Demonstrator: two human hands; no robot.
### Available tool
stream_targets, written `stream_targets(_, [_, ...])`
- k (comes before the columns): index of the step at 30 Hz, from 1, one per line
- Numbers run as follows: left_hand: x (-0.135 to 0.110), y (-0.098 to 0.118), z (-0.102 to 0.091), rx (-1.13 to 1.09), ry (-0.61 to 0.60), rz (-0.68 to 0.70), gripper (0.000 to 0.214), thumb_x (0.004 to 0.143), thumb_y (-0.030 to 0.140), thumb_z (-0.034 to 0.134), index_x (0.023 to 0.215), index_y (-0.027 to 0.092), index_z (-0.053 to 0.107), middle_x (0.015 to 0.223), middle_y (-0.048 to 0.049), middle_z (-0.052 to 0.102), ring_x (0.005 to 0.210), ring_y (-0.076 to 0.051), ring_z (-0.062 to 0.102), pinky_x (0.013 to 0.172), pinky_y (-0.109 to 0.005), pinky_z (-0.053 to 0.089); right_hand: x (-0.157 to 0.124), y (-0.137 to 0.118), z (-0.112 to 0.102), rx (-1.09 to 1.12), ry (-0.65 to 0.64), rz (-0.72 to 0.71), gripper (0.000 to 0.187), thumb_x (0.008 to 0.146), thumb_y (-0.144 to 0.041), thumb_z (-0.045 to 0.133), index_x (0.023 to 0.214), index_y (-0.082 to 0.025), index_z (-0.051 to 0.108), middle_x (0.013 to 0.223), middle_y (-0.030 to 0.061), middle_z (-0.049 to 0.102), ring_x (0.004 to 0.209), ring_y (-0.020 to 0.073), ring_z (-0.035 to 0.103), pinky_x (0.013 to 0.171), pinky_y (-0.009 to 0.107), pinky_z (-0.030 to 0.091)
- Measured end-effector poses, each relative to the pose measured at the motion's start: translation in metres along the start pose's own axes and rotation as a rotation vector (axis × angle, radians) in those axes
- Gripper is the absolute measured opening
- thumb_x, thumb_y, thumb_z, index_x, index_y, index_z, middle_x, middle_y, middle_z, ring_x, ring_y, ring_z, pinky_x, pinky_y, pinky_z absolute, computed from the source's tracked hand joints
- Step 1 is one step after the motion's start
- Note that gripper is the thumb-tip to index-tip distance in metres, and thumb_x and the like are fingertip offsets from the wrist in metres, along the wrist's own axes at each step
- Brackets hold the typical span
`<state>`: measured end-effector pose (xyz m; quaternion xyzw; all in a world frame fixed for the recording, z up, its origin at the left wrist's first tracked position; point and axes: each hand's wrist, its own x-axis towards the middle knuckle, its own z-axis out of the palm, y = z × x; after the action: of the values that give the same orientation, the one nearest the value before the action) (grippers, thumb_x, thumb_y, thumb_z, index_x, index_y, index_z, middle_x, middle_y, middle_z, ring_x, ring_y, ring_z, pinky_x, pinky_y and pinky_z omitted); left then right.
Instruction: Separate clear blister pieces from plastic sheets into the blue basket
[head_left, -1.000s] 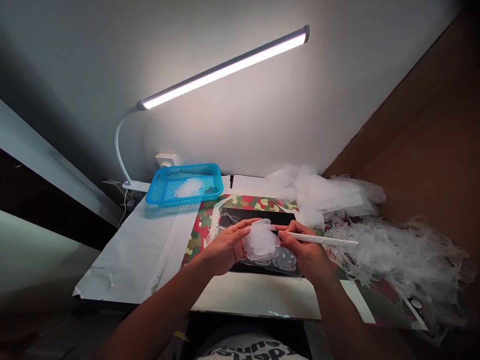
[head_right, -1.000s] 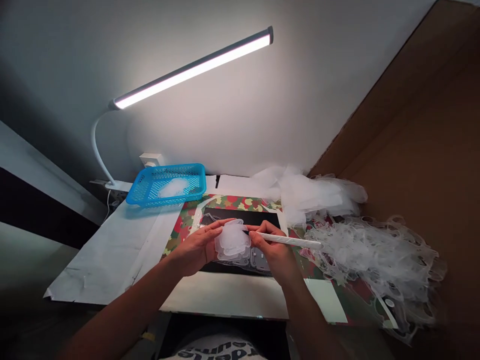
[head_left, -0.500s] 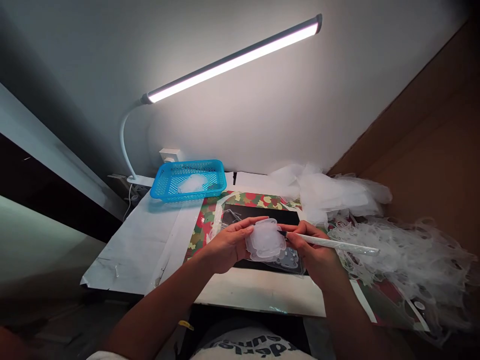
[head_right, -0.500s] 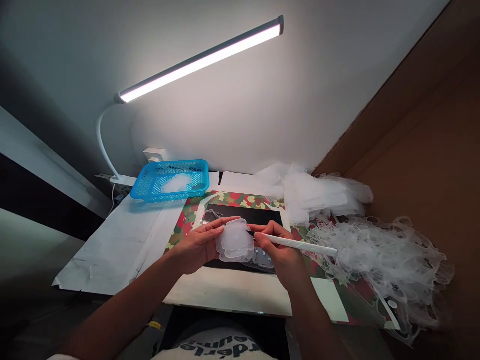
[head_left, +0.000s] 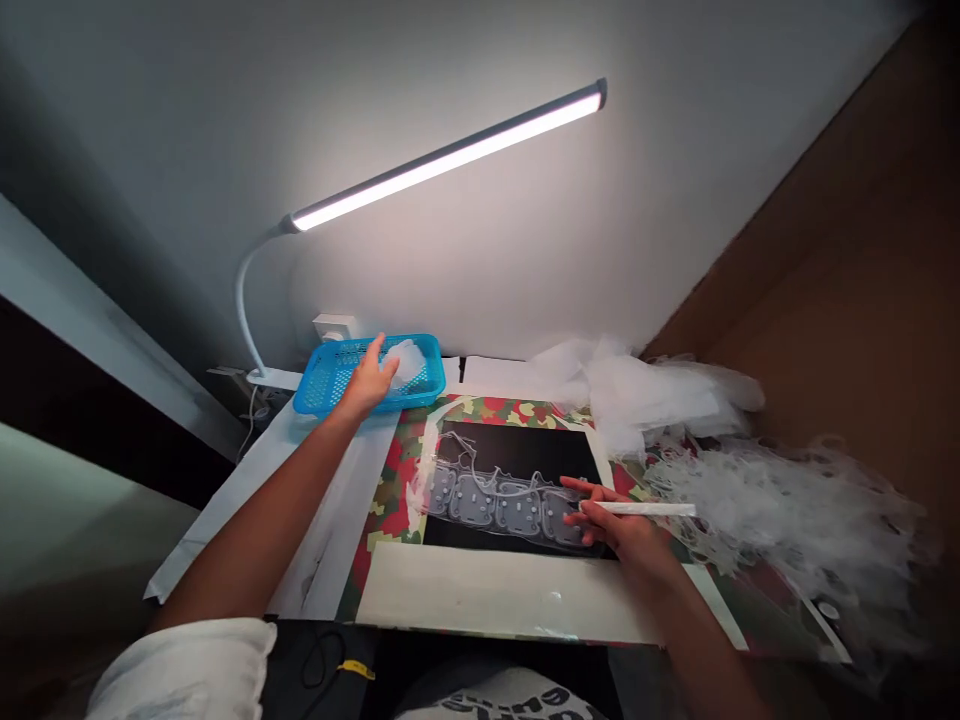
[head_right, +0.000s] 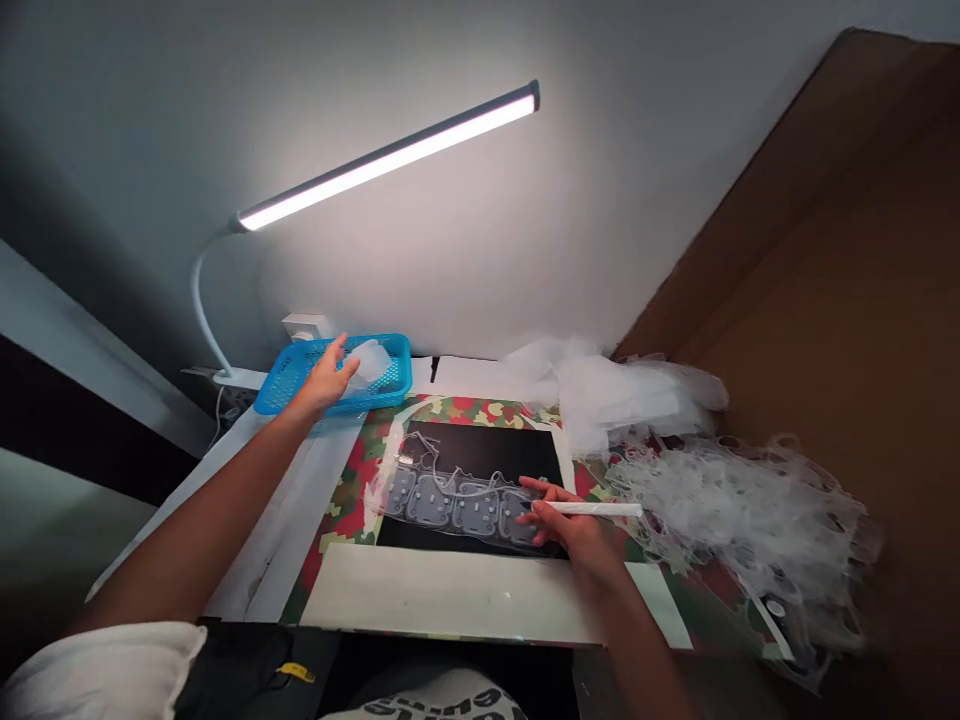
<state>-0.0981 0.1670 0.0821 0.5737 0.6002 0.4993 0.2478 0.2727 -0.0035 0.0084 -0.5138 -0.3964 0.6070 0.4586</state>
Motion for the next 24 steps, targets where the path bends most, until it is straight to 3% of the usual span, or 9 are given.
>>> stream_targets(1, [0.0,-0.006,0.001,0.172,0.022,0.149,0.042,0.087,0.024,0.056,0.129,0.018,0.054,0.133,-0.0139,0.054,0.13,-0.031,0.043,0.108,-0.05,0.036,0.002,0.004,-0.002,0.012,-0.003,0.008,0.028,0.07,-0.041,0.08,0.071,-0.017,0.067,0.142,0.0085,0.053,0.081,0.0198,0.071,0.049,0.022,0.052])
stream_targets(3, [-0.018,-0.019,0.011,0.253,-0.089,0.314,0.039,0.087,0.027,0.057,0.125,0.02,0.057,0.13,-0.0123,0.056,0.128,-0.029,0.045,0.11,-0.049,0.033,0.007,0.008,-0.004,0.03,-0.016,0.024,0.025,0.071,-0.04,0.08,0.077,-0.018,0.069,0.145,0.0074,0.049,0.08,0.0201,0.072,0.044,0.021,0.05])
stream_targets(6, [-0.065,-0.04,0.036,0.386,-0.625,0.648,0.039,0.091,0.038,0.056,0.128,0.025,0.055,0.127,-0.0093,0.057,0.119,-0.026,0.051,0.101,-0.045,0.043,0.014,0.01,-0.005,0.046,-0.041,0.042,0.023,0.072,-0.038,0.079,0.078,-0.018,0.069,0.139,0.0086,0.056,0.087,0.0214,0.072,0.049,0.02,0.054])
stream_targets(7, [-0.079,-0.046,0.044,0.436,-0.703,0.702,0.039,0.09,0.039,0.058,0.126,0.026,0.056,0.128,-0.0095,0.056,0.12,-0.027,0.05,0.099,-0.045,0.042,0.016,0.01,-0.005,0.06,-0.041,0.036,0.023,0.072,-0.037,0.08,0.076,-0.017,0.068,0.131,0.009,0.062,0.091,0.0221,0.072,0.055,0.02,0.056])
stream_targets(11, [-0.095,-0.055,0.066,0.599,-0.661,0.629,0.013,0.093,0.029,0.052,0.091,0.02,0.061,0.102,-0.0062,0.059,0.096,-0.021,0.056,0.082,-0.032,0.046,0.029,0.009,-0.009,0.191,-0.013,-0.028,0.026,0.07,-0.036,0.081,0.07,-0.017,0.064,0.102,0.0077,0.073,0.105,0.0235,0.067,0.079,0.027,0.059])
stream_targets(16, [-0.044,-0.041,0.078,0.658,-0.597,0.598,0.016,0.094,0.021,0.043,0.085,0.02,0.057,0.092,-0.0023,0.056,0.077,-0.016,0.054,0.065,-0.024,0.041,0.063,0.007,-0.018,0.277,0.18,-0.139,0.03,0.062,-0.037,0.085,0.073,-0.017,0.067,0.093,0.0076,0.075,0.098,0.0227,0.069,0.09,0.033,0.057])
stream_targets(20, [-0.02,-0.025,0.1,0.698,-0.485,0.602,0.017,0.092,0.019,0.043,0.091,0.018,0.06,0.095,-0.0062,0.055,0.088,-0.02,0.054,0.074,-0.03,0.046,0.081,0.005,-0.032,0.261,0.311,-0.231,0.036,0.053,-0.041,0.089,0.066,-0.021,0.063,0.085,0.0012,0.073,0.096,0.0209,0.068,0.092,0.035,0.056])
stream_targets(22, [-0.032,-0.018,0.114,0.703,-0.457,0.62,0.023,0.091,0.012,0.042,0.103,0.017,0.061,0.104,-0.0098,0.056,0.097,-0.022,0.054,0.086,-0.035,0.046,0.076,0.006,-0.036,0.197,0.309,-0.265,0.035,0.057,-0.044,0.087,0.065,-0.022,0.062,0.093,0.0002,0.072,0.096,0.0202,0.067,0.092,0.035,0.055])
stream_targets(24, [-0.055,-0.013,0.126,0.699,-0.457,0.648,0.032,0.09,0.007,0.04,0.114,0.016,0.059,0.116,-0.0131,0.056,0.109,-0.024,0.052,0.096,-0.039,0.042,0.064,0.007,-0.035,0.072,0.2,-0.276,0.032,0.067,-0.046,0.081,0.067,-0.021,0.062,0.103,0.0021,0.071,0.097,0.0211,0.067,0.091,0.038,0.055])
